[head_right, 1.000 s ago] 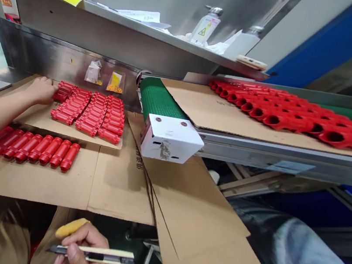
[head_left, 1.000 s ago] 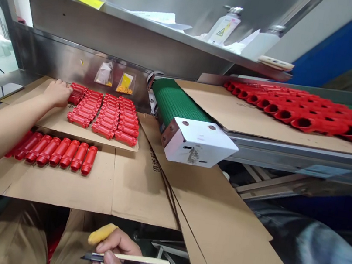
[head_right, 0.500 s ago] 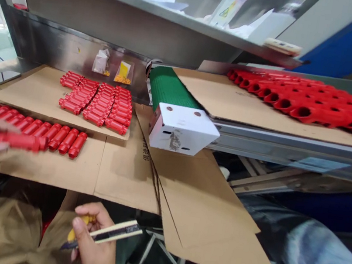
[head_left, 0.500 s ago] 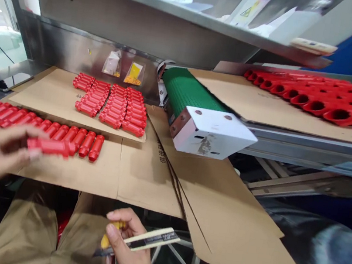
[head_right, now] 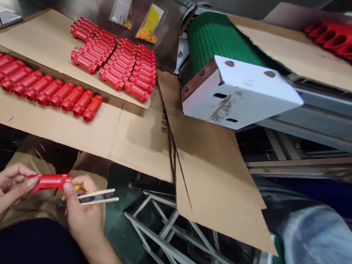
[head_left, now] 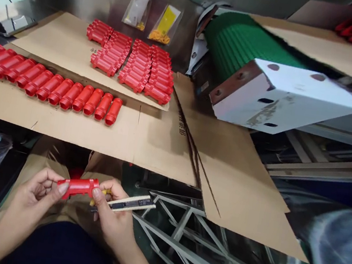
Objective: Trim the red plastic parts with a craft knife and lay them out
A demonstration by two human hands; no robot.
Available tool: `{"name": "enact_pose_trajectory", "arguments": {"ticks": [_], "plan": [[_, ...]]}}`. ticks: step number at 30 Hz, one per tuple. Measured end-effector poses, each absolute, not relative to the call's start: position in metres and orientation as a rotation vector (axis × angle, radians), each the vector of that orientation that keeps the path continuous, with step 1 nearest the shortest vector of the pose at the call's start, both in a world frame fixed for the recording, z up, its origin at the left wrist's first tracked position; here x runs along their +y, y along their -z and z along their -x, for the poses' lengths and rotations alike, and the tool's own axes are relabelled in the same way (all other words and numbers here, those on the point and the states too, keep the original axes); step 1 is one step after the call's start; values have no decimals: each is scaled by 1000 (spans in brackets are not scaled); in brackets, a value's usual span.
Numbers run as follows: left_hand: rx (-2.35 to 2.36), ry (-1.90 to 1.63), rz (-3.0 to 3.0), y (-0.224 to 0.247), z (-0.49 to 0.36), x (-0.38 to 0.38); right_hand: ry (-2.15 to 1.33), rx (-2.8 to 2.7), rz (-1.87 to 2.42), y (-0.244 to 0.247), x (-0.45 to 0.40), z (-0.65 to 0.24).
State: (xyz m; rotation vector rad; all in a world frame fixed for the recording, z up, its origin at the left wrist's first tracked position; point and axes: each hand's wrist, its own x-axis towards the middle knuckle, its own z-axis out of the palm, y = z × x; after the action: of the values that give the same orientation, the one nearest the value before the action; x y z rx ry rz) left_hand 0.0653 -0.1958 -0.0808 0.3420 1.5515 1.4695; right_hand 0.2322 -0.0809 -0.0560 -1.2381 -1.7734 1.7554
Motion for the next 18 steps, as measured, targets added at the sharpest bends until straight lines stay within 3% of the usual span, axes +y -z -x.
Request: {"name": "enact_pose_trajectory", "arguments": {"ticks": [5,9,13,18], "plan": [[1625,-1582,-566,90,-67,-202,-1361,-2021,1173,56,-85,-238],[1569,-1708,-821,93,-68,-204,-1412,-1968,1180,57,-83,-239],[1527,-1779,-539,89,-74,-193,-1480,-1996,1083,57,-83,-238],[1370,-1786,-161,86,-76,-178,-1220,-2151,936,54,-88,-238]]}}
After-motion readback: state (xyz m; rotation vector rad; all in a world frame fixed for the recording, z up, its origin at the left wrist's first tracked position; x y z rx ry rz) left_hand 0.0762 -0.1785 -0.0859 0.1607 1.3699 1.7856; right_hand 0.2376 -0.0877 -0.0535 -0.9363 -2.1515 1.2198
